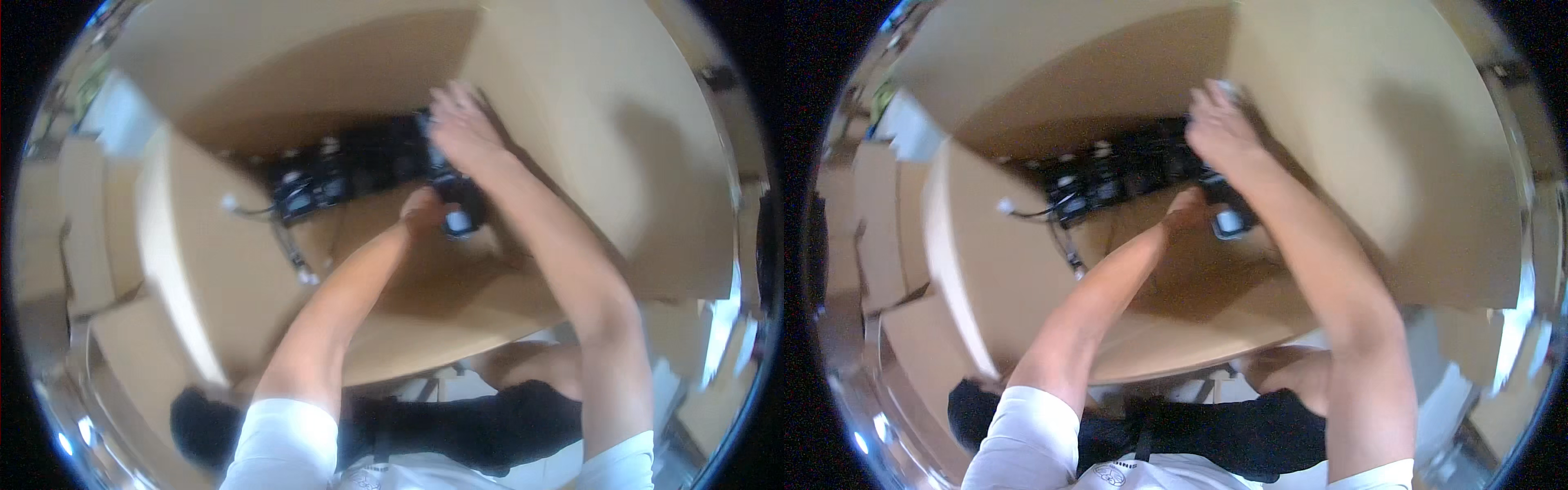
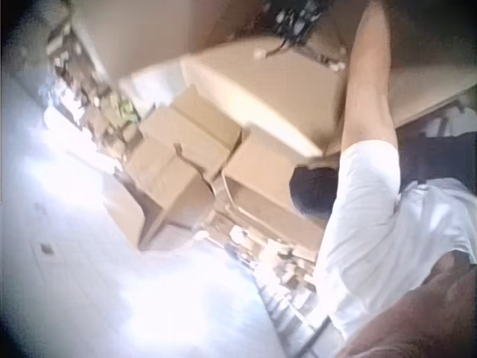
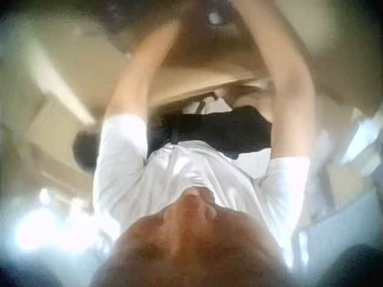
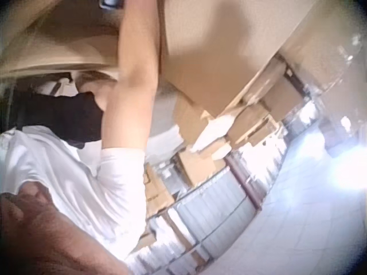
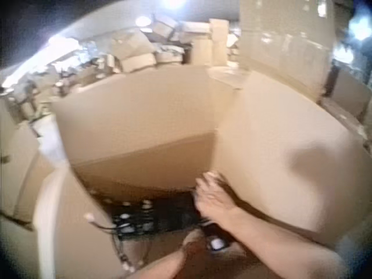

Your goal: The person packs electronic components with wiring into large cardboard boxes by hand.

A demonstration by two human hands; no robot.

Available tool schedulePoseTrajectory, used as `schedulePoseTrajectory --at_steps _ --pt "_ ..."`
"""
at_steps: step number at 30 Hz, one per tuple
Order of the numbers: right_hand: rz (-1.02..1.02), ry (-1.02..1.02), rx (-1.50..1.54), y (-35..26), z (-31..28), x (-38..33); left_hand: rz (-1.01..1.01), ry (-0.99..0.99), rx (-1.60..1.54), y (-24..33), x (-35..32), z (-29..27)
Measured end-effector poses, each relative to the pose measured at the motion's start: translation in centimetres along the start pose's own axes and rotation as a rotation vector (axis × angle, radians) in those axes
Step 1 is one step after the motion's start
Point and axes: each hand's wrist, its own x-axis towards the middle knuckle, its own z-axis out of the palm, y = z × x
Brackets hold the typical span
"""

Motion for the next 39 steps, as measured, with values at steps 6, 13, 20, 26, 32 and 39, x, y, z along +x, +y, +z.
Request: schedulePoseTrajectory --at_steps 6,13,20,26,32,39 --pt "-0.079 0.17 0.258 0.6 0.7 -5.1 0.409 0.098 0.257 4.8 -14.5 -16.6" --pt "-0.325 -0.346 0.743 -6.0 -8.0 -4.7 -0.021 0.921 0.015 -1.5 -53.8 -30.2" --pt "-0.441 -0.88 1.145 -14.4 -20.1 -4.6 -0.658 1.023 -0.469 -26.4 -77.0 -18.3" --pt "-0.326 -0.751 1.26 -19.1 -22.7 -7.5 -0.879 0.72 -0.021 -39.0 -77.4 -6.4" --pt "-0.38 -0.424 1.098 -19.2 -22.8 -8.5 -1.358 0.858 -0.14 -43.5 -73.0 -5.1" --pt "-0.379 -0.419 1.066 -20.5 -23.7 -7.6 -1.734 1.162 -0.374 -48.1 -68.3 -5.4"
